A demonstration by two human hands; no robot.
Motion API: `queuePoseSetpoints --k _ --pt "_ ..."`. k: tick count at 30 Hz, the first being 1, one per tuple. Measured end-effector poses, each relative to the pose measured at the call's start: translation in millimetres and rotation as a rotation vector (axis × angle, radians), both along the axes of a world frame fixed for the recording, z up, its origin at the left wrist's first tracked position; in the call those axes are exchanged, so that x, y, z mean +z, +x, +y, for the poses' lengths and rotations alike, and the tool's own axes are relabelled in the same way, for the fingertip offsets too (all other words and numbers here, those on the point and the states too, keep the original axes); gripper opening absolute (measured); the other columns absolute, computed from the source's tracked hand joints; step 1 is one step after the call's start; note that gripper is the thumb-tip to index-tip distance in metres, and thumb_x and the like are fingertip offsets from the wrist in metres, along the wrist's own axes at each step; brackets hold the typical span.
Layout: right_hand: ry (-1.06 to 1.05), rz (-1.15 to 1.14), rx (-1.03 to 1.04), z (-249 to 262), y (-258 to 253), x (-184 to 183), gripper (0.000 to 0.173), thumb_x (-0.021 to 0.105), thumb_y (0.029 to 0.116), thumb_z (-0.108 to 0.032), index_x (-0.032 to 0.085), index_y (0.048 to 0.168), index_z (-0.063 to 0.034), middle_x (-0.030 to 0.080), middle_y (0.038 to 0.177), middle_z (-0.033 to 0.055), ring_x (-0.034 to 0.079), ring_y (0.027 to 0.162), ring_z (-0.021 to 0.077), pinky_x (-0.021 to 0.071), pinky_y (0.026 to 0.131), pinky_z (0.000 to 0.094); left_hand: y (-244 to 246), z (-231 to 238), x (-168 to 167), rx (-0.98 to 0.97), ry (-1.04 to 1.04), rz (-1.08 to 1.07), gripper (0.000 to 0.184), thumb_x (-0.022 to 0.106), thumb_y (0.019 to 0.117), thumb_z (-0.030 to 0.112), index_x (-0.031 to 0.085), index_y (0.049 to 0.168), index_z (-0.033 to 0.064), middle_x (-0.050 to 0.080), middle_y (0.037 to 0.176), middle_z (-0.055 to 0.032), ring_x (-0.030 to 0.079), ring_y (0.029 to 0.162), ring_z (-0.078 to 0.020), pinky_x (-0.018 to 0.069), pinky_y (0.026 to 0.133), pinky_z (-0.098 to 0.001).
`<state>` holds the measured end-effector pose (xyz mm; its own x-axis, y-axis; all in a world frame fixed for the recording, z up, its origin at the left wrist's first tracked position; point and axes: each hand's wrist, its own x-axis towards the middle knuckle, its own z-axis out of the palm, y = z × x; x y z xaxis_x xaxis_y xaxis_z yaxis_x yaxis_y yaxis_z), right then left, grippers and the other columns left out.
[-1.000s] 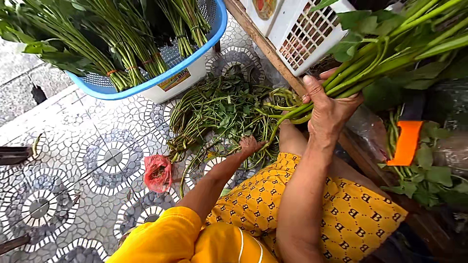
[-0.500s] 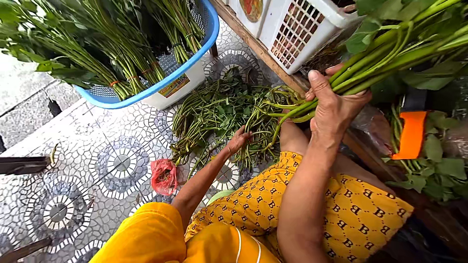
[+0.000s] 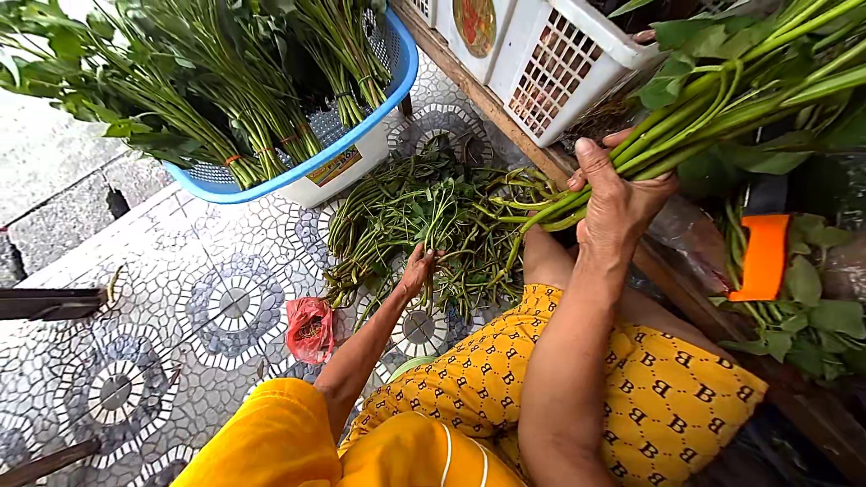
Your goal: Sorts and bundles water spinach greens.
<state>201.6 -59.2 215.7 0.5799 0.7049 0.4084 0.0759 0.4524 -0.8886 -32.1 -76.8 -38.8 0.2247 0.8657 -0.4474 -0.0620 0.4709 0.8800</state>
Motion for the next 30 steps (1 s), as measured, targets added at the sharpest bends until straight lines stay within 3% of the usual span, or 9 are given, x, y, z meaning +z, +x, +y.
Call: queuePoseSetpoints --k 4,10,16,19,21,23,25,27,30 --pt "-0.007 0.007 0.01 0.1 -2.0 0.0 0.025 0.077 0.0838 0.003 0.06 0.1 -0.0079 0.066 0.074 -0.007 0.062 0.054 0.0043 0.0571 0.051 0.0207 -5.0 1.4 -4.4 0.056 -0.059 0.01 0.035 0.028 0.1135 0.019 0.049 0.137 0.0019 0.065 0.116 -0.0148 0.066 0.102 -0.0209 0.0559 0.087 -0.04" --pt "-0.016 -0.009 0.011 -0.2 -2.1 -0.8 0.026 0.078 0.0834 0.002 0.06 0.1 -0.008 0.066 0.074 -0.0073 0.062 0.055 0.0037 0.0568 0.051 0.0206 -2.7 -0.8 -1.2 0.053 -0.07 0.03 0.04 0.026 0.1136 0.019 0.045 0.144 0.0014 0.061 0.135 -0.0163 0.067 0.11 -0.0226 0.0561 0.092 -0.0407" --pt "-0.02 0.007 0.018 -1.8 -1.2 0.6 0.026 0.077 0.0837 0.002 0.06 0.1 -0.0079 0.066 0.074 -0.0065 0.062 0.054 0.005 0.0574 0.051 0.0216 16.7 -8.1 25.3 -0.144 0.126 0.334 0.044 0.049 0.1086 0.015 0.046 0.152 0.0084 0.056 0.139 -0.0224 0.071 0.1 -0.0304 0.0613 0.085 -0.047" --pt "-0.025 0.007 0.035 -1.0 -0.9 -1.4 0.024 0.077 0.0843 0.001 0.06 0.099 -0.0082 0.066 0.073 -0.0065 0.061 0.054 0.0045 0.0567 0.05 0.0215 8.2 3.2 24.4 -0.356 0.247 0.511 0.065 0.065 0.1017 0.033 0.041 0.156 0.0085 0.049 0.148 -0.0243 0.059 0.125 -0.037 0.0493 0.104 -0.0542" --pt "-0.03 0.01 0.047 -1.5 0.1 -2.5 0.023 0.077 0.0845 0.001 0.061 0.099 -0.0084 0.066 0.073 -0.007 0.061 0.053 0.004 0.0565 0.051 0.0211 -15.8 25.7 15.5 -0.238 0.42 0.701 0.054 0.06 0.1032 0.037 0.054 0.145 0.0029 0.053 0.143 -0.0268 0.053 0.13 -0.043 0.0453 0.107 -0.0591" --pt "-0.039 0.016 0.064 -3.0 0.4 -1.7 0.023 0.076 0.0846 0.002 0.061 0.099 -0.0084 0.066 0.074 -0.0071 0.06 0.053 0.0036 0.0562 0.05 0.0201 -49.3 58.1 9.4 -0.044 0.484 0.885 0.044 0.054 0.1059 0.029 0.059 0.136 -0.0023 0.054 0.138 -0.0315 0.05 0.131 -0.0489 0.0416 0.108 -0.0617" --pt "-0.036 0.029 0.097 -3.6 -1.2 -0.2 0.023 0.076 0.0847 0.003 0.061 0.098 -0.0085 0.066 0.073 -0.0065 0.061 0.053 0.0043 0.0566 0.05 0.0208 -84.5 88.9 8.8 0.154 0.311 1.041 0.042 0.053 0.1037 0.021 0.057 0.138 -0.0039 0.05 0.144 -0.0331 0.044 0.137 -0.0498 0.0388 0.112 -0.0607" --pt "-0.015 0.022 0.148 -3.5 -2.0 -0.2 0.022 0.075 0.0856 0.001 0.061 0.099 -0.0093 0.066 0.073 -0.0068 0.061 0.054 0.0049 0.057 0.051 0.0221 -124.6 105.6 -4.6 0.25 0.032 1.136 0.057 0.059 0.0991 0.023 0.046 0.147 -0.0035 0.04 0.152 -0.0328 0.038 0.143 -0.0487 0.0379 0.114 -0.0603" --pt "0.048 0.025 0.204 -5.1 -2.7 1.2 0.022 0.076 0.0852 -0.001 0.062 0.099 -0.0104 0.067 0.073 -0.0072 0.061 0.055 0.005 0.057 0.052 0.0222 -178.4 100.3 -34.1 0.084 -0.209 1.124 0.091 0.074 0.0907 0.038 0.029 0.154 -0.0095 0.039 0.152 -0.0364 0.041 0.142 -0.0479 0.0359 0.116 -0.0595"
